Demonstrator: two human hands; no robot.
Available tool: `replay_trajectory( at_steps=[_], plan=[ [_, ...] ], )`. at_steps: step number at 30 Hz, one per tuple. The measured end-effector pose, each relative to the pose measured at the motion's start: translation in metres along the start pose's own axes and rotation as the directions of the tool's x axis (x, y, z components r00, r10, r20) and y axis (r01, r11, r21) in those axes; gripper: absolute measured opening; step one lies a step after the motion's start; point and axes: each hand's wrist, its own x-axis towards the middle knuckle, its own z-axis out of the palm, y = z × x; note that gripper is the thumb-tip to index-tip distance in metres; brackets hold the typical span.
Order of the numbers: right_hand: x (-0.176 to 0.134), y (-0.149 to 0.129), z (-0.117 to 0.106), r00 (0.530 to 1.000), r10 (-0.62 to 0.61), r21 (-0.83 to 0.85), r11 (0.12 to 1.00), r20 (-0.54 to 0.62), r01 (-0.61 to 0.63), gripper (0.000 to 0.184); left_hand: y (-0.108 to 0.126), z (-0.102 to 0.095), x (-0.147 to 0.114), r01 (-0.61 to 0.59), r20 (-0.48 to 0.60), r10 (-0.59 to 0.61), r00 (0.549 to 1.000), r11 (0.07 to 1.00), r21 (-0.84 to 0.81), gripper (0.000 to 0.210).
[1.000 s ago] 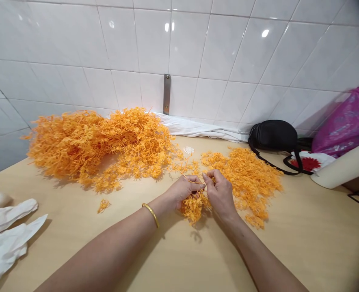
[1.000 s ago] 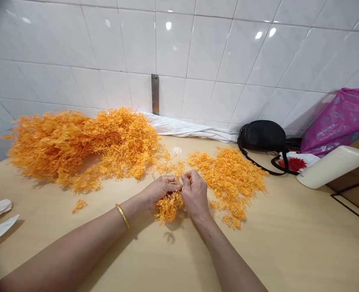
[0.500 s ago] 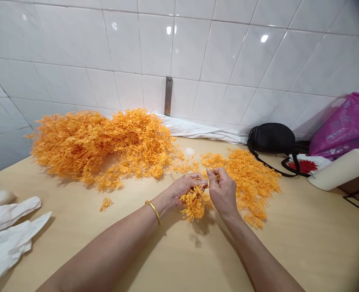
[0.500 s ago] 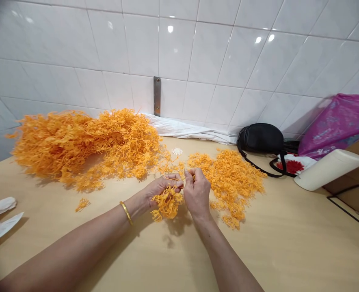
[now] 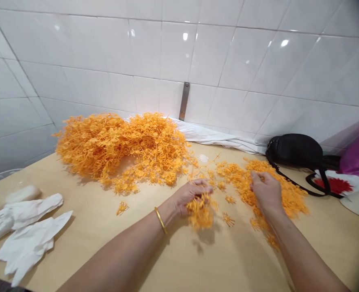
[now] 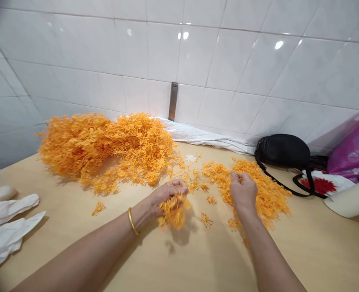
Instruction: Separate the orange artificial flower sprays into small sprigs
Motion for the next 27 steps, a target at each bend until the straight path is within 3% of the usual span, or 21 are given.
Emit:
replay_trajectory(
  at_steps=[3,7,11,14,17,19,22,24,27],
  plan=[
    [-0.001,0.0,-0.013,0.997,0.059,-0.075,0.996,0.039,-0.056,0.02,-0.001,-0.008,0.008,-0.088,-0.205,0.052,0.977,0.982,-0.17,0.015],
    [-0.024,0.003,-0.004,0.976,0.102,-0.059,0.994,0.195,-0.092,0.023,-0.006,-0.012,0.017,-0.099,-0.301,0.047,0.952,0.982,-0.159,0.012],
    [-0.041,0.018,0.006,0.948,-0.158,-0.227,0.948,0.276,0.224,0.026,-0.009,-0.011,0.018,-0.092,-0.29,0.066,0.955,0.993,-0.078,0.009],
    [-0.044,0.016,0.004,0.93,-0.295,-0.355,0.864,0.219,0.357,0.023,-0.01,-0.011,0.018,-0.116,-0.288,0.11,0.951,0.993,-0.003,0.012],
    [-0.048,0.005,0.003,0.902,-0.356,-0.189,0.895,0.245,0.405,0.024,-0.013,-0.009,0.019,-0.161,-0.285,0.174,0.943,0.985,0.069,0.014],
    [-0.053,-0.003,0.006,0.875,-0.331,0.004,0.936,0.352,0.353,0.028,-0.015,-0.007,0.019,-0.2,-0.26,0.221,0.94,0.974,0.104,0.015],
    [-0.06,-0.009,0.012,0.815,-0.237,0.17,0.97,0.528,0.172,0.032,-0.018,-0.004,0.017,-0.202,-0.235,0.218,0.947,0.975,0.093,0.018],
    [-0.062,-0.01,0.014,0.79,-0.202,0.226,0.971,0.579,0.083,0.029,-0.019,-0.004,0.016,-0.19,-0.226,0.201,0.953,0.979,0.07,0.019],
    [-0.061,-0.008,0.014,0.802,-0.152,0.262,0.965,0.577,-0.006,0.025,-0.02,-0.004,0.015,-0.179,-0.204,0.193,0.96,0.98,0.082,0.022]
  ],
)
